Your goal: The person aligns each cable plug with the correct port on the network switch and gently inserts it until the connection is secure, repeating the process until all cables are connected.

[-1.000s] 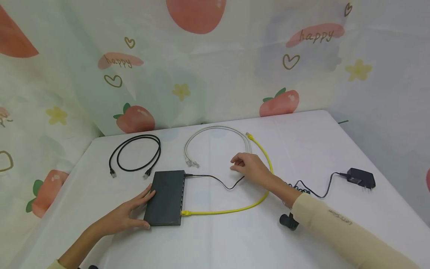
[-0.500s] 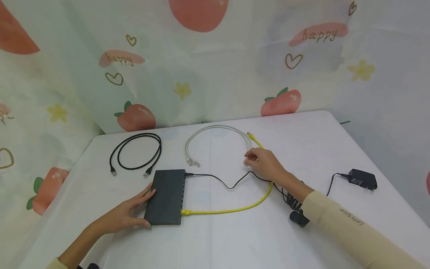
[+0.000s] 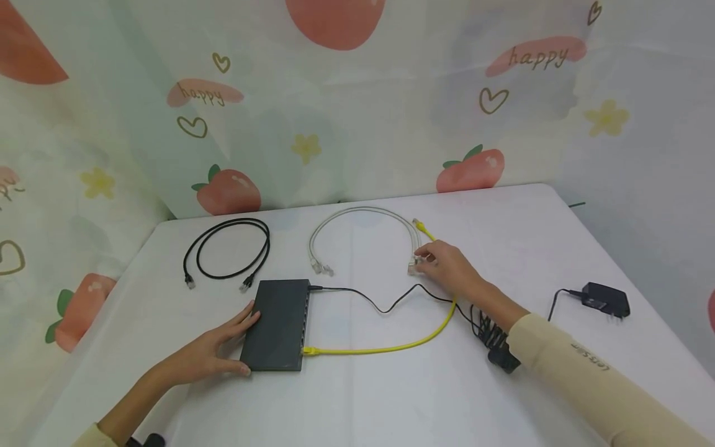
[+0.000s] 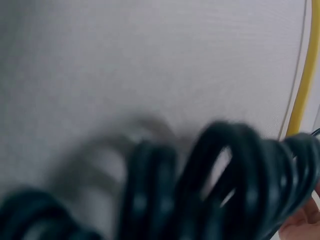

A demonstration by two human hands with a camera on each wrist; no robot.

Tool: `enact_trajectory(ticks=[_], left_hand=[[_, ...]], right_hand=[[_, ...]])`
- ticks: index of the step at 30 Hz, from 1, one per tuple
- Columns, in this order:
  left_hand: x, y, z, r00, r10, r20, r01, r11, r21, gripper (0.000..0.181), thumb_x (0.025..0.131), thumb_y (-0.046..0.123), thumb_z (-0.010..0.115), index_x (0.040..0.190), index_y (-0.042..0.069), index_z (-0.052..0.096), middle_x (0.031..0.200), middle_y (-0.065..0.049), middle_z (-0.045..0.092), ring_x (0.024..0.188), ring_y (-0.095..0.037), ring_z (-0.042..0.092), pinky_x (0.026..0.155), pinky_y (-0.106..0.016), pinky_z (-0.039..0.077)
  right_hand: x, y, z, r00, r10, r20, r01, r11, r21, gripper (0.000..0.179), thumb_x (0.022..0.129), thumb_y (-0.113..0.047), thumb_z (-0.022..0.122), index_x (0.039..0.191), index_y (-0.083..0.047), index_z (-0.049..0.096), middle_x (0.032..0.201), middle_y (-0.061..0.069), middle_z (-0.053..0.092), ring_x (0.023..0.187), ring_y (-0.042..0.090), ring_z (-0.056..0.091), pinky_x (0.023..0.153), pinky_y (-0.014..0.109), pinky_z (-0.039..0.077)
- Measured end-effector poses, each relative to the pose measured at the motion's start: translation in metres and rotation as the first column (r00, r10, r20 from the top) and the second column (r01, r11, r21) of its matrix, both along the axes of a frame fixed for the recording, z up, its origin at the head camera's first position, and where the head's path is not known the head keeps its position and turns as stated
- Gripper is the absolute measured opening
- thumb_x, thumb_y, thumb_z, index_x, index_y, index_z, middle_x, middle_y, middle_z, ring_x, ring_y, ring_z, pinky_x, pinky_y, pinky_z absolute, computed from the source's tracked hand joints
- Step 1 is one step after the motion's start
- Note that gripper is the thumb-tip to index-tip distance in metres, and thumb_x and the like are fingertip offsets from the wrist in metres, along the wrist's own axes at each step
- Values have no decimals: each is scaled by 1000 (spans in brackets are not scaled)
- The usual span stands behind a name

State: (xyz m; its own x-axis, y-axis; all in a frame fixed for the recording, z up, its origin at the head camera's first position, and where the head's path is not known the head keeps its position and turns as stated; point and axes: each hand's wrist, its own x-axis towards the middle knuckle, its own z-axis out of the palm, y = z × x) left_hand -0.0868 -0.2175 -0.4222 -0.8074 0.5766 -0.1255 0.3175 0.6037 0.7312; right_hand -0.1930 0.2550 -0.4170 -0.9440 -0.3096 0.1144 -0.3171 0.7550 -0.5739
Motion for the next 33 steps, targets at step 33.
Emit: enact_trajectory(ticks=[33], left_hand=[[0,0,-1,999,19,26,-19,1000,18,93,75,40,77,149,15,28,157,-4,5,140,-32,8,106,-57,20]], right_hand=[[-7,-5,-3,965,245,-93,-229,961,155,23,85,-10,70,107,-9,64,111,5,60,102,21,55,83,38,50]])
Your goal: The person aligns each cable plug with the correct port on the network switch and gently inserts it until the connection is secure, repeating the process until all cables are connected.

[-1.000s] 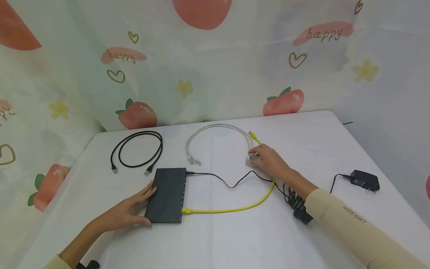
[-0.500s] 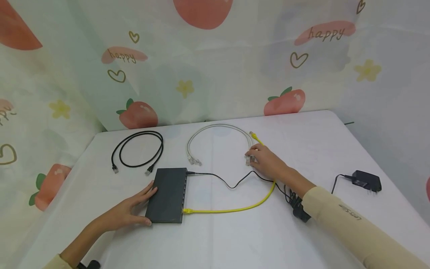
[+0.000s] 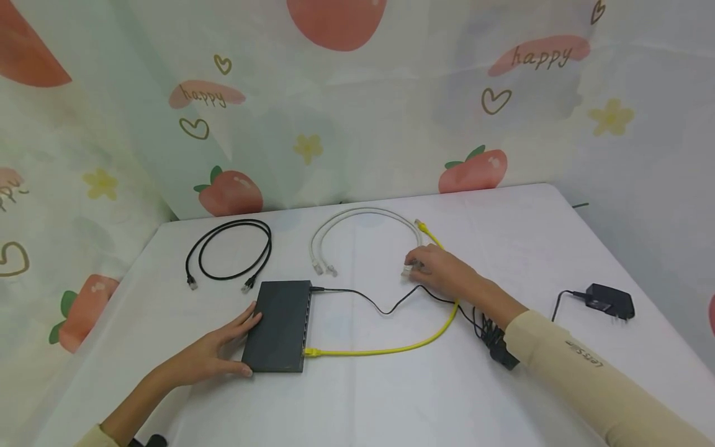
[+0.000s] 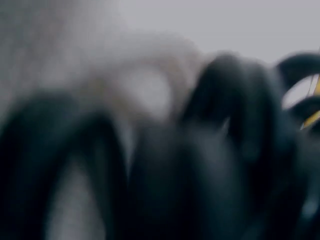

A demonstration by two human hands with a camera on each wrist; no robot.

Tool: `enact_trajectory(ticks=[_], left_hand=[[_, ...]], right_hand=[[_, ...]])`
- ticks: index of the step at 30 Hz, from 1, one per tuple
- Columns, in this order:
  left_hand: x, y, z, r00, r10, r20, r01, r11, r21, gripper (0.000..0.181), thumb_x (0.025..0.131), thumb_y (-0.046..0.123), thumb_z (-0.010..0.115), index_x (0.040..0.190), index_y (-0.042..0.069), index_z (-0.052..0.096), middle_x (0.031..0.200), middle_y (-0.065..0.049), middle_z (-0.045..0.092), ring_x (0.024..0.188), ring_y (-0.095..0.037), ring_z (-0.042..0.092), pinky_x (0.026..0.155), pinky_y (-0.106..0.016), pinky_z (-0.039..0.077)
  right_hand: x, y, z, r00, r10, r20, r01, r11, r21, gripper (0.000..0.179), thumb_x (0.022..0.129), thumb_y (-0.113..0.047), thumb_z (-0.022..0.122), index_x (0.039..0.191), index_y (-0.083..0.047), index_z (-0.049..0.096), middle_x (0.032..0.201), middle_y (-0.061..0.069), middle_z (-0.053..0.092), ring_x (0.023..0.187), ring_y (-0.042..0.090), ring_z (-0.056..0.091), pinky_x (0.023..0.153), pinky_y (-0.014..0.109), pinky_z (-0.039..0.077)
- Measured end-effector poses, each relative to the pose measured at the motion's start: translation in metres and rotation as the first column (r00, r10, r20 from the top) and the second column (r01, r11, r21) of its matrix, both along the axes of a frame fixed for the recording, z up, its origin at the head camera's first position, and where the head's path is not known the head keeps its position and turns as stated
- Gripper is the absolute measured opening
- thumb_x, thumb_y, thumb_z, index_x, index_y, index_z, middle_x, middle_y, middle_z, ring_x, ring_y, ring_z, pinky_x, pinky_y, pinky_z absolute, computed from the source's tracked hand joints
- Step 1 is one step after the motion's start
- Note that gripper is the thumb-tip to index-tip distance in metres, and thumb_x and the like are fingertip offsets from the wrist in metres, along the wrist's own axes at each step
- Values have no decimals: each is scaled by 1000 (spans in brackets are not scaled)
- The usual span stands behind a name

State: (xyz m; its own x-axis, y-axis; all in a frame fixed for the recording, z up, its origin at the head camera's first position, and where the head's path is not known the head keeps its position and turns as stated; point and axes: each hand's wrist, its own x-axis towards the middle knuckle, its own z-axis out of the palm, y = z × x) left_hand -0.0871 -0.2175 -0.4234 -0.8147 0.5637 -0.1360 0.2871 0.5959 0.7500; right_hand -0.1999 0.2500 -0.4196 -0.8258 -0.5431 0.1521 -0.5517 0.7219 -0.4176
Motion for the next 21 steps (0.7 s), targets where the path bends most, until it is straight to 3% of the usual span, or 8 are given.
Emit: enact_trajectory(ticks=[5,8,11,17,21], left_hand=[[0,0,0,1000,-1,3,1,1000,1,93,75,40,77,149,16,27,157,-4,4,141,-32,7,106,-57,20],[0,0,0,1000,-3,2,3,1000,-5,93,75,41,77,150,16,27,157,-4,4,141,-31,8,106,-57,20],[0,-1,0,1000,-1,2,1,1000,-8,94,75,43,77,150,16,27,157,-3,4,141,-31,8,106,-57,20],[0,-1,-1,1000,-3,3,3,1000,-12,94,74,44,76,150,16,27,157,-4,4,140,-32,8,106,-57,20],[-1,-1,-2,1000,-5,-2,5,1000,-24,95,74,45,76,150,17,26,157,-3,4,141,-31,8,106,-56,21]], right_hand=[[-1,0,2,997,70,-32,-72,996,-57,26,85,-10,70,110,-9,63,105,-1,58,94,13,54,76,33,50],[-2,0,2,989,112,-101,-121,989,-87,31,82,-5,73,111,-7,62,107,-1,57,94,12,53,76,32,51],[-1,1,3,976,92,-198,-117,986,-121,36,78,2,74,110,-5,61,105,2,58,92,14,53,74,32,51],[-2,1,4,913,-22,-406,-48,986,-160,39,72,8,76,105,-6,60,97,1,61,88,14,53,73,27,49],[-3,1,4,884,-44,-466,-46,983,-180,37,70,6,78,102,-6,64,100,2,64,95,16,54,81,24,47]])
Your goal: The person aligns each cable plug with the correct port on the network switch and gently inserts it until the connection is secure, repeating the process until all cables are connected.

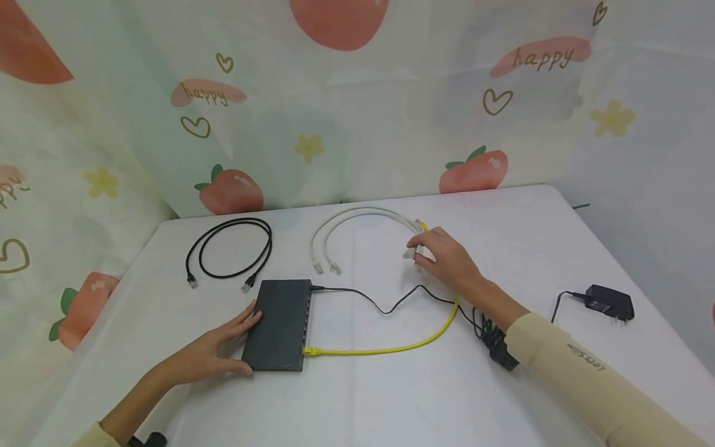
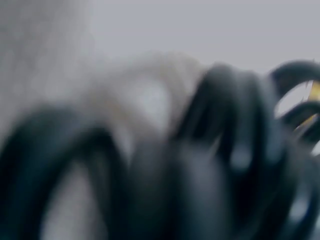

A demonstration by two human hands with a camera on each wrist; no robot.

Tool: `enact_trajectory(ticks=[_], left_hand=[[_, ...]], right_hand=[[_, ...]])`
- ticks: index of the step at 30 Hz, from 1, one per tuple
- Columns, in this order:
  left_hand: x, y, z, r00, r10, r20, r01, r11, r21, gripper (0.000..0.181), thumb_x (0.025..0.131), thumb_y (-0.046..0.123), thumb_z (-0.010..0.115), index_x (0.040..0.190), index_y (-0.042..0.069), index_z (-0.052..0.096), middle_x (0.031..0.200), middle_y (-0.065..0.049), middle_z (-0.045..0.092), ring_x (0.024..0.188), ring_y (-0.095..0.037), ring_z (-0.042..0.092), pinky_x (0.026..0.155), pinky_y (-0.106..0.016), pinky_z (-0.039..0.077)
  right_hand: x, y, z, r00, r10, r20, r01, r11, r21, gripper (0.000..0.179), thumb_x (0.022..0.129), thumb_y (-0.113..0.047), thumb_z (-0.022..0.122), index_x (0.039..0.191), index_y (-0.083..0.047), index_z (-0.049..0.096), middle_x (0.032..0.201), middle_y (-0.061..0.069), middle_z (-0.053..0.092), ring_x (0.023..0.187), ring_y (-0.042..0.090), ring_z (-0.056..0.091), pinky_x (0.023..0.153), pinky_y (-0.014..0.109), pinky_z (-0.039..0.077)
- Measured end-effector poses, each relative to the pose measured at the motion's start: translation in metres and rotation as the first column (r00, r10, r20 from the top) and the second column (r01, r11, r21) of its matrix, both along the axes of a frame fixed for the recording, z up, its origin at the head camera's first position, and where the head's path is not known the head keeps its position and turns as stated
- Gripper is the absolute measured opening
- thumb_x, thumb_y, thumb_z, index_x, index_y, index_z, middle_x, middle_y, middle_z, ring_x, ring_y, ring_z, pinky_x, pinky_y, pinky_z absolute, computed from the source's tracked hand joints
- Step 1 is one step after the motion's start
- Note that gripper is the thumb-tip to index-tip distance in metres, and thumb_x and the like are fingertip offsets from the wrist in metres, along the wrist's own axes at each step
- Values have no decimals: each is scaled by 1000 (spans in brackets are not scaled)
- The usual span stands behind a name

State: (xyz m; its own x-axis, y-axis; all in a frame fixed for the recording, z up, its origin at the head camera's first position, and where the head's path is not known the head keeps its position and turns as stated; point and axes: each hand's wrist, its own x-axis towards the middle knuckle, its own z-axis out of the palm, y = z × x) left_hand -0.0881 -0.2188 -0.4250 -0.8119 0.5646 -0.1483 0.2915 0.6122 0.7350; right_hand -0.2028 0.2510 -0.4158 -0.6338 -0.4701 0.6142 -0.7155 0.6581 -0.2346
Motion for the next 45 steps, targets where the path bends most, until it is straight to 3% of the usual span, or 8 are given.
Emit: enact_trajectory(ticks=[6,10,17,22,25,30,41,45], left_hand=[[1,0,1,1000,4,-2,-4,1000,-3,95,75,45,76,150,16,26,157,-3,3,141,-29,8,107,-55,21],[1,1,3,1000,-4,-19,4,1000,-5,94,76,43,76,150,13,26,157,-7,4,140,-33,9,106,-56,21],[1,2,4,1000,-1,-11,1,1000,-13,95,75,43,76,150,13,26,157,-7,4,140,-32,8,106,-56,21],[0,1,2,1000,1,-5,-1,1000,-13,95,75,43,76,150,14,25,157,-6,4,141,-31,8,106,-56,21],[0,1,2,1000,2,-5,-2,1000,-13,96,75,43,77,150,13,25,157,-6,3,141,-31,8,106,-56,20],[0,1,3,1000,-1,-9,1,1000,-7,96,75,42,77,150,12,26,157,-7,3,140,-32,8,106,-56,21],[2,3,7,1000,-5,-5,5,1000,7,95,75,40,77,150,10,25,157,-9,3,140,-32,8,106,-56,21],[2,2,6,1000,-5,-3,5,1000,11,95,75,40,77,150,10,25,157,-9,3,140,-32,8,106,-56,21]], right_hand=[[1,-2,3,999,33,-26,-35,998,-58,38,68,10,78,100,-6,66,106,4,65,102,20,54,93,9,35],[2,-4,5,996,50,-71,-57,993,-103,44,66,13,78,105,-3,66,104,7,65,100,22,58,95,11,35],[4,-7,8,991,-6,-134,-26,972,-234,50,68,17,75,114,4,60,108,11,65,99,22,61,91,13,40],[8,-17,17,985,-37,-169,-37,911,-411,40,70,25,68,106,12,56,109,16,65,102,17,61,90,18,44],[15,-28,31,984,-28,-173,-66,855,-514,33,70,29,64,100,16,57,108,22,64,103,19,61,91,25,45],[23,-42,49,987,-15,-159,-85,793,-603,31,73,27,62,101,16,62,108,25,63,103,22,62,91,29,46],[9,-35,42,984,-114,-138,14,819,-573,33,72,18,71,103,7,70,101,17,66,98,15,60,84,17,45],[3,-26,45,979,-161,-128,58,813,-580,32,74,11,73,105,1,71,100,11,67,98,13,59,82,16,45]])
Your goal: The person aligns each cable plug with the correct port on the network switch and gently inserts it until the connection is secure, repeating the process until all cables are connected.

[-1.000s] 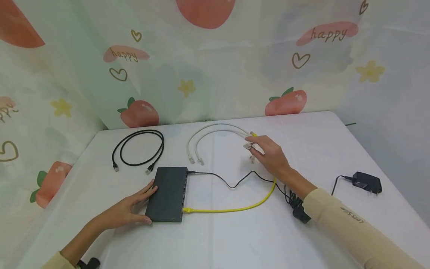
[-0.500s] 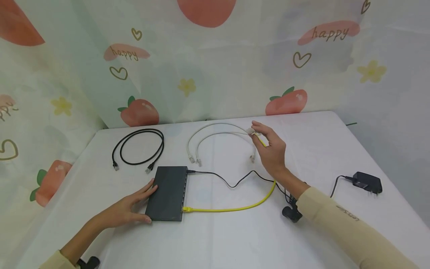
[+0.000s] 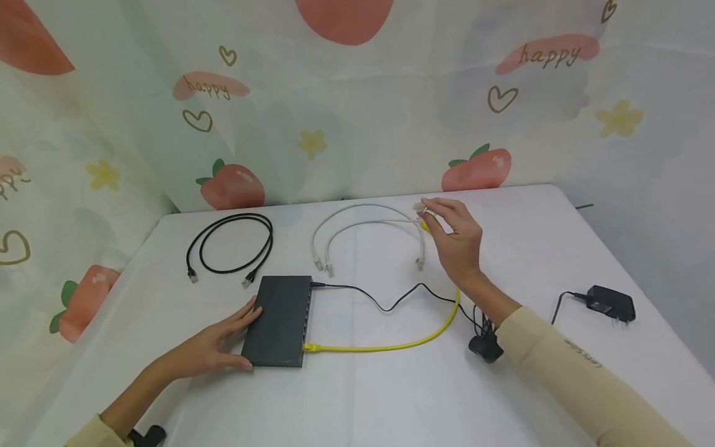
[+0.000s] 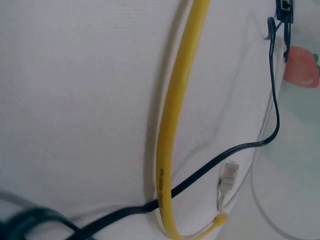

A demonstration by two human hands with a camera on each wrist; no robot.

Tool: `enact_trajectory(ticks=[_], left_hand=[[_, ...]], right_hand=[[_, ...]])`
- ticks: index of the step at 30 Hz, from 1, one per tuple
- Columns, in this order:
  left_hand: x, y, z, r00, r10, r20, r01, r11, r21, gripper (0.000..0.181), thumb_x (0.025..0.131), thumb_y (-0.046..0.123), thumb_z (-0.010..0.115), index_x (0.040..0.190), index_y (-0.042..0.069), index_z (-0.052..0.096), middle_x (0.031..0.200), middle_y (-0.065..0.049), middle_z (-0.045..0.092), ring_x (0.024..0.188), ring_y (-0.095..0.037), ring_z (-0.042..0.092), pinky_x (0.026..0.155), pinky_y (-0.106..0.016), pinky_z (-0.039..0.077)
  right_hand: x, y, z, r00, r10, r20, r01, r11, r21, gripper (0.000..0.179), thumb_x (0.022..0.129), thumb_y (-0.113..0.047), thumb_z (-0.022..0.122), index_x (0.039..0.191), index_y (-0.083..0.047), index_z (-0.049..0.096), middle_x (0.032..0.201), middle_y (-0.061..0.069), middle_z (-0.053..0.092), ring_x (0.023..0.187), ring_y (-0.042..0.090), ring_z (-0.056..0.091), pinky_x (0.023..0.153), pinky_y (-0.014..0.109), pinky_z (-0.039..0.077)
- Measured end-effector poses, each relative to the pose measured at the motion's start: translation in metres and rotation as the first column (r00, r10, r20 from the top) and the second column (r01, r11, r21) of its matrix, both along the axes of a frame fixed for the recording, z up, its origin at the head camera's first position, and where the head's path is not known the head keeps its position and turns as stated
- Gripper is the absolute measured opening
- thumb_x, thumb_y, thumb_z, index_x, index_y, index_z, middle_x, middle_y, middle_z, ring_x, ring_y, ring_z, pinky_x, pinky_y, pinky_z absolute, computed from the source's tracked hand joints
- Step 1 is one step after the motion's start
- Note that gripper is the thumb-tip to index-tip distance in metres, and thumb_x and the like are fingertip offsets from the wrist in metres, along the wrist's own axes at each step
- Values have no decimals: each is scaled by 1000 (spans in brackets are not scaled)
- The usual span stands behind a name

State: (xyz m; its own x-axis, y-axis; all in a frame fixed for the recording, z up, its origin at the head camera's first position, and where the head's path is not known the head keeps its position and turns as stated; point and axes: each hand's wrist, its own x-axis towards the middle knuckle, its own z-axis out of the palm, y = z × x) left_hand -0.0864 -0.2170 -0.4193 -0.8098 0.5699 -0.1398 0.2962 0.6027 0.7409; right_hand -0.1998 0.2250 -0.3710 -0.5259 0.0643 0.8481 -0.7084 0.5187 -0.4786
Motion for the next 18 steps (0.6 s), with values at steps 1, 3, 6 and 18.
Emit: enact_trajectory(ticks=[1,3,6,18], left_hand=[[0,0,0,1000,0,-2,0,1000,-1,95,75,40,77,150,11,25,157,-9,3,140,-32,8,106,-56,21],[0,0,-1,1000,2,-4,-2,1000,-2,96,75,40,77,150,11,25,157,-8,3,141,-31,8,107,-56,20],[1,0,-2,1000,6,-8,-6,1000,-6,96,74,40,78,150,11,25,157,-8,3,141,-31,8,107,-56,20],[0,0,0,1000,10,-6,-10,1000,-11,96,74,39,78,150,11,26,157,-7,3,141,-31,8,107,-56,20]], right_hand=[[-1,2,2,1000,-9,1,9,1000,-6,32,75,10,73,106,0,71,100,10,67,98,12,59,82,16,45],[-3,5,6,1000,-16,0,16,1000,-26,31,78,9,71,107,-1,71,101,10,67,97,11,60,82,17,45],[-6,8,12,1000,-10,-3,9,996,-90,28,80,10,69,106,0,71,99,11,67,94,12,61,84,21,47],[5,4,48,998,-57,18,60,954,-293,15,85,5,64,98,7,70,91,15,67,87,13,61,77,21,50]])
